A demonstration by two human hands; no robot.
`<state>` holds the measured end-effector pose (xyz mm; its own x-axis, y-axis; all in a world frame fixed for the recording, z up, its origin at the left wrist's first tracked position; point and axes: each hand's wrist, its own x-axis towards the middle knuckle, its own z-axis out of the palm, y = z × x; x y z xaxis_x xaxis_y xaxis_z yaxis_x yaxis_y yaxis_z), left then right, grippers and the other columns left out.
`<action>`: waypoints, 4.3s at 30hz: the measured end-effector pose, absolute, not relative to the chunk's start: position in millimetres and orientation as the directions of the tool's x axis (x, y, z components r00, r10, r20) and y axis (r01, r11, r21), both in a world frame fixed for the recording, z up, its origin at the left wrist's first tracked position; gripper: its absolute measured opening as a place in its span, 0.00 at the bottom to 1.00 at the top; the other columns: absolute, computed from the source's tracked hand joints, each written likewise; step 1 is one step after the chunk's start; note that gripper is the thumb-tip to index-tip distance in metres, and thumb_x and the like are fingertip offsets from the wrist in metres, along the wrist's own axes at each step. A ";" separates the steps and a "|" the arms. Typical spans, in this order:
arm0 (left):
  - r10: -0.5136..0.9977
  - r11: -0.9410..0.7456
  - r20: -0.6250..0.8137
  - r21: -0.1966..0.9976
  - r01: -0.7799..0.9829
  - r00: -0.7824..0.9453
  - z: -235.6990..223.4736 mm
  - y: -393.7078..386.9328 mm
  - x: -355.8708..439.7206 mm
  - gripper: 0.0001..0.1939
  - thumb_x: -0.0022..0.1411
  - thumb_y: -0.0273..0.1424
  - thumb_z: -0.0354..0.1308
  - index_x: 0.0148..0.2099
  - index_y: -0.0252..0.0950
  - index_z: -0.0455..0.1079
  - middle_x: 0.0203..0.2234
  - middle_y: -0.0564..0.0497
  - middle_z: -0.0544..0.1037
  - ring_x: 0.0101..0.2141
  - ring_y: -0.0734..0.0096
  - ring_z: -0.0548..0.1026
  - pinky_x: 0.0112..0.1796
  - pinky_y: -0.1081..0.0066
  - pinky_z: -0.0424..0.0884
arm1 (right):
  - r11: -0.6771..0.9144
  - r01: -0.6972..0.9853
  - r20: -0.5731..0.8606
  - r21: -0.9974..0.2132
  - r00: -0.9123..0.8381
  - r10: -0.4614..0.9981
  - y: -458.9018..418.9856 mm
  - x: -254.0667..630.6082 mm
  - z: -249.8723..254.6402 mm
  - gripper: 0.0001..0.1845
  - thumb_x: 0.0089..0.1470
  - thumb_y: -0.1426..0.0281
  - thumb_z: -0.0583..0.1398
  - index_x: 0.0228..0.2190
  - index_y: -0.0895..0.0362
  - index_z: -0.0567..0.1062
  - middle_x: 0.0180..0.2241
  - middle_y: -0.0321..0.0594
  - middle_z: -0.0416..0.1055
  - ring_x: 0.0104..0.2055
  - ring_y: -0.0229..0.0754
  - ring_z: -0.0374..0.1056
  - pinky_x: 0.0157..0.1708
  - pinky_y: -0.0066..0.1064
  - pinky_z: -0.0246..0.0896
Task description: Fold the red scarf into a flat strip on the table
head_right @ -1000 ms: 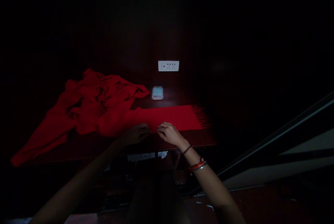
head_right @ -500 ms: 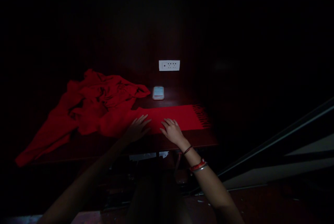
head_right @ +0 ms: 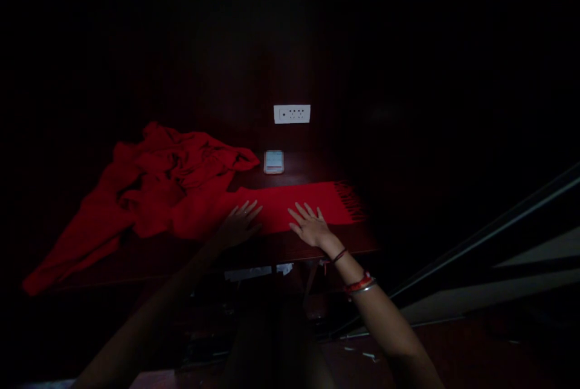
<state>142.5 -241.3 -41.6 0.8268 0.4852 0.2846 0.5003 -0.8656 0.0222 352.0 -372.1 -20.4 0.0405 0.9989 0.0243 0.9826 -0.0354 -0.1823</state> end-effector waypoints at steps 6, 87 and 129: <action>0.472 -0.881 0.348 0.148 0.449 0.810 -34.3 -246.7 141.4 0.25 0.57 0.41 0.47 0.55 0.36 0.55 0.53 0.44 0.59 0.53 0.58 0.55 0.50 0.56 0.53 | 0.072 0.968 0.238 -0.242 -0.012 0.971 -370.4 346.9 -15.7 0.26 0.53 0.63 0.50 0.53 0.58 0.57 0.55 0.49 0.51 0.57 0.49 0.44 0.53 0.47 0.42; 0.211 -0.976 0.348 0.026 0.215 0.913 -11.3 -266.2 144.0 0.14 0.62 0.34 0.40 0.36 0.36 0.65 0.31 0.51 0.68 0.34 0.72 0.66 0.37 0.73 0.63 | 0.348 0.897 0.452 -0.271 -0.201 0.869 -370.8 323.6 -18.7 0.14 0.46 0.82 0.51 0.32 0.59 0.72 0.33 0.41 0.67 0.39 0.39 0.61 0.41 0.31 0.57; 0.688 -0.725 0.047 0.081 0.684 0.724 -24.8 -212.0 218.1 0.29 0.60 0.46 0.32 0.60 0.39 0.45 0.58 0.47 0.45 0.57 0.61 0.44 0.53 0.59 0.45 | -0.139 0.985 -0.041 -0.101 0.136 0.990 -330.9 428.2 -16.8 0.33 0.53 0.51 0.37 0.56 0.54 0.46 0.59 0.39 0.38 0.60 0.44 0.32 0.55 0.46 0.31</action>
<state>218.1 -212.0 -24.8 0.7242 0.6880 0.0472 0.6837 -0.7252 0.0811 428.2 -330.9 -16.8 0.1358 0.9899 -0.0414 0.9851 -0.1394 -0.1009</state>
